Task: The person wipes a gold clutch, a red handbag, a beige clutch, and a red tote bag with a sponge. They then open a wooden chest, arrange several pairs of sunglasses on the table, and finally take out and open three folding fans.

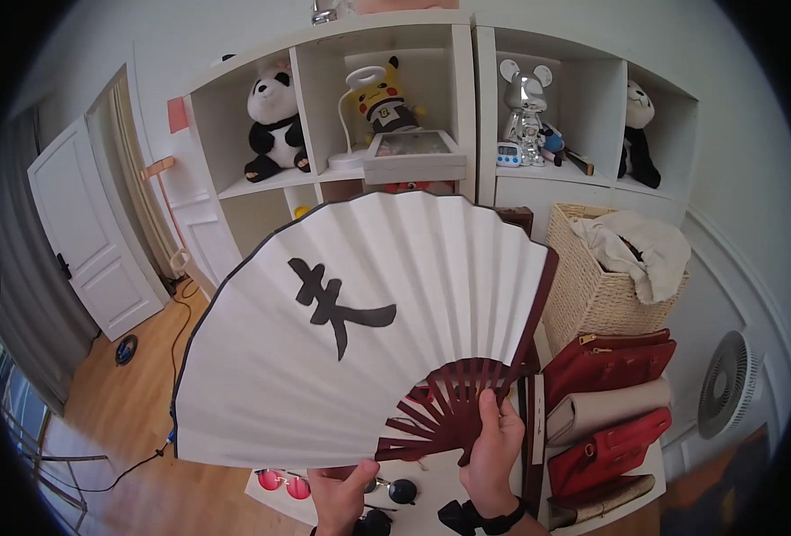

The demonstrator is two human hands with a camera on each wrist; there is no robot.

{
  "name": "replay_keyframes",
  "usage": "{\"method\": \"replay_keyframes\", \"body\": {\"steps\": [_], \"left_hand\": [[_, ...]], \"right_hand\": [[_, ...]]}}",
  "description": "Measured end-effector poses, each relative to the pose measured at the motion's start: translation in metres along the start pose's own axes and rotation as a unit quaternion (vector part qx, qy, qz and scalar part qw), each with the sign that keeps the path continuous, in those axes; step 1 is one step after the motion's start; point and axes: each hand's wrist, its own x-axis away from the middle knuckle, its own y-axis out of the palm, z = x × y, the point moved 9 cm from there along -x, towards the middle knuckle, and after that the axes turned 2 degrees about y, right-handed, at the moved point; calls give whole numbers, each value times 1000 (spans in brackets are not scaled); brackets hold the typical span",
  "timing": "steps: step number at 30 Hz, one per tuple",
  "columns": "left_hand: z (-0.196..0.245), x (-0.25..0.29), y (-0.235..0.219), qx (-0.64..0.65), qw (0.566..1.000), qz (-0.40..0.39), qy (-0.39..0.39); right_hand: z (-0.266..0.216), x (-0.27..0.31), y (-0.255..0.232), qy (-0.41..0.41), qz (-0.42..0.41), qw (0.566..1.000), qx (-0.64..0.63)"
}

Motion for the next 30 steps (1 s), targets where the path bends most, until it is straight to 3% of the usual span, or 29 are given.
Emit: {"method": "replay_keyframes", "body": {"steps": [3, 5, 9, 10, 12, 15, 16, 20, 24, 30], "left_hand": [[11, 4, 0, -61, 998, 11, 27], [17, 12, -4, -201, 977, 64, -21], [9, 10, -8, -173, 978, 78, -84], [13, 7, -6, -173, 979, 76, -82], [23, -4, 16, -96, 993, -6, -70], [17, -16, 21, -30, 998, 10, -47], [21, -18, 22, -49, 999, 22, 0], [16, -34, 15, -74, 997, -13, -23], [21, -46, 18, -9, 998, -29, 46], [29, -44, 20, -44, 999, -18, 18]], "right_hand": [[13, -14, -5, 16, 21, 998, -52], [23, -23, -11, 65, 48, 991, -105], [32, -28, -5, 123, 38, 983, -133], [32, -28, -5, 120, 38, 983, -135], [33, -27, 7, 131, -2, 981, -144], [30, -21, 27, 132, -65, 981, -127], [24, -16, 36, 137, -78, 981, -115], [15, -11, 52, 156, -155, 970, -103], [12, -9, 57, 186, -186, 962, -76], [0, -2, 60, 163, -207, 963, -63]]}}
